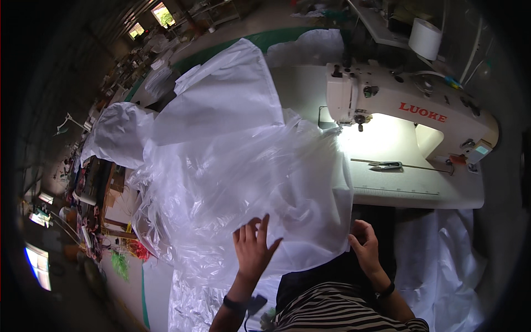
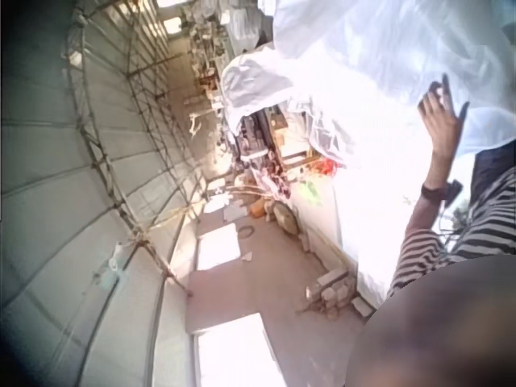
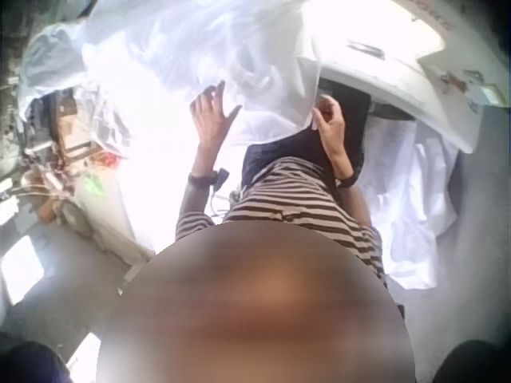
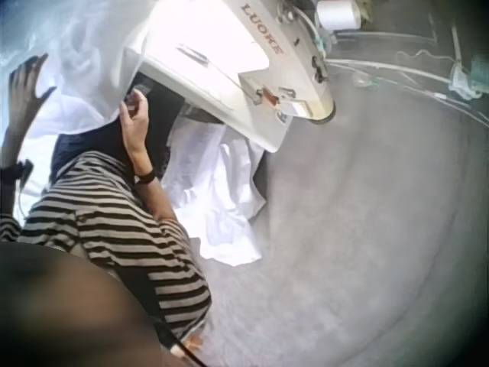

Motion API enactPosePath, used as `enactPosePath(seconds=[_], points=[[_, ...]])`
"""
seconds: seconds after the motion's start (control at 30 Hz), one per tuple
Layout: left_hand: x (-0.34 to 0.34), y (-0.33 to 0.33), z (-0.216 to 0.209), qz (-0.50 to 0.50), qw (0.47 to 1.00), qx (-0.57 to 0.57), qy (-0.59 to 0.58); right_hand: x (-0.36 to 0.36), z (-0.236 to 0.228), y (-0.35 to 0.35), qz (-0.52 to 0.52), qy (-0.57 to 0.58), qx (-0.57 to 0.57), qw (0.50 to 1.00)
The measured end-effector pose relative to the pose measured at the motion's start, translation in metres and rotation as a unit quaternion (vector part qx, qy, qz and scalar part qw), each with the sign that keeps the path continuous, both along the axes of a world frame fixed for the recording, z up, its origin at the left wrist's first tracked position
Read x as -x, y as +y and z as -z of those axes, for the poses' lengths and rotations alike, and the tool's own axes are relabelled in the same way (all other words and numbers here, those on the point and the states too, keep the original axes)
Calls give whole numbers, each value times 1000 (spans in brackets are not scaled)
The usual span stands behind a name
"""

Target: The recorder is sewing large white plastic sheets using an industrial sewing machine.

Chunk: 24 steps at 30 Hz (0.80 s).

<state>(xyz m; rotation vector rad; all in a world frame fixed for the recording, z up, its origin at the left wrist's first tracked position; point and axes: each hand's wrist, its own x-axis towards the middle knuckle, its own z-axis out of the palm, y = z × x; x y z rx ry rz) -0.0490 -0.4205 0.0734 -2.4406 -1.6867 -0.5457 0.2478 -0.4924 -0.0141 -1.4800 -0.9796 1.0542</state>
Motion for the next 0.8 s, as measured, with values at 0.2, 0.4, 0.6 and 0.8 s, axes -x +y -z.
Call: enactPosePath(seconds=[0.2,0.4,0.6,0.8], points=[[-17,15,3,101,994,25,-40,12,30,8,-23,75,1,997],[-58,-26,-42,408,892,184,-62,13,12,5,-106,232,53,965],[-96,-20,0,484,848,212,-34,1,-24,-16,-56,171,115,977],[-123,-28,20,525,826,204,-22,7,-36,17,-10,-133,-9,991]])
